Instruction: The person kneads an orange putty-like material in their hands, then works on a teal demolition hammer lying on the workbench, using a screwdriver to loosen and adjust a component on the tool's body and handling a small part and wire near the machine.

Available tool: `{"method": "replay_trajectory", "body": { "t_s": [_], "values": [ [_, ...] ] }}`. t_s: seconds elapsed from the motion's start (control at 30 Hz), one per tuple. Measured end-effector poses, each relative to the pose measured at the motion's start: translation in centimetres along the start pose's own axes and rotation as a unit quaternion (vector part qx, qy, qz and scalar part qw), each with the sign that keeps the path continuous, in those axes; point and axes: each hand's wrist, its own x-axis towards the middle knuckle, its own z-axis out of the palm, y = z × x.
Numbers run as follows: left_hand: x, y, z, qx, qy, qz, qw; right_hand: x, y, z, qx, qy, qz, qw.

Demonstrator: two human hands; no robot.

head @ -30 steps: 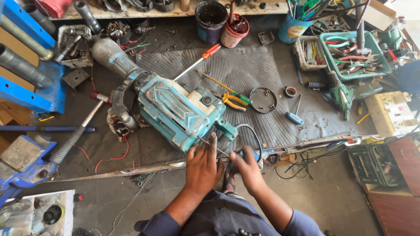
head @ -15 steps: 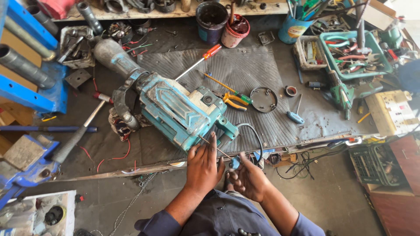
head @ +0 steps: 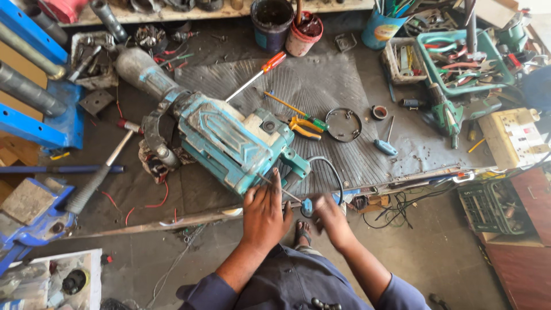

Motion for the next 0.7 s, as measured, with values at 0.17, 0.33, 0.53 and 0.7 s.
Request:
{"method": "replay_trajectory", "body": {
  "t_s": [0.17,0.33,0.53,0.7],
  "values": [
    [0.1,0.2,0.0,-0.010,0.002,0.005,1.000,-0.6,-0.7,-0.4,-0.233,0.010,-0.055,0.971],
    [0.0,0.5,0.2,-0.005,-0.011,-0.005,1.000,0.5,0.1,0.4,0.334,-0.047,0.371,0.865],
    [0.0,0.5,0.1,-0.004,-0.012,-0.003,1.000,-1.9,-0.1,0.3,-0.358,0.038,-0.156,0.920],
    [-0.1,0.7,0.1,0.000,-0.014,-0.005,1.000,0.0,-1.3,0.8,0.294,-0.053,0.264,0.917]
  ]
}}
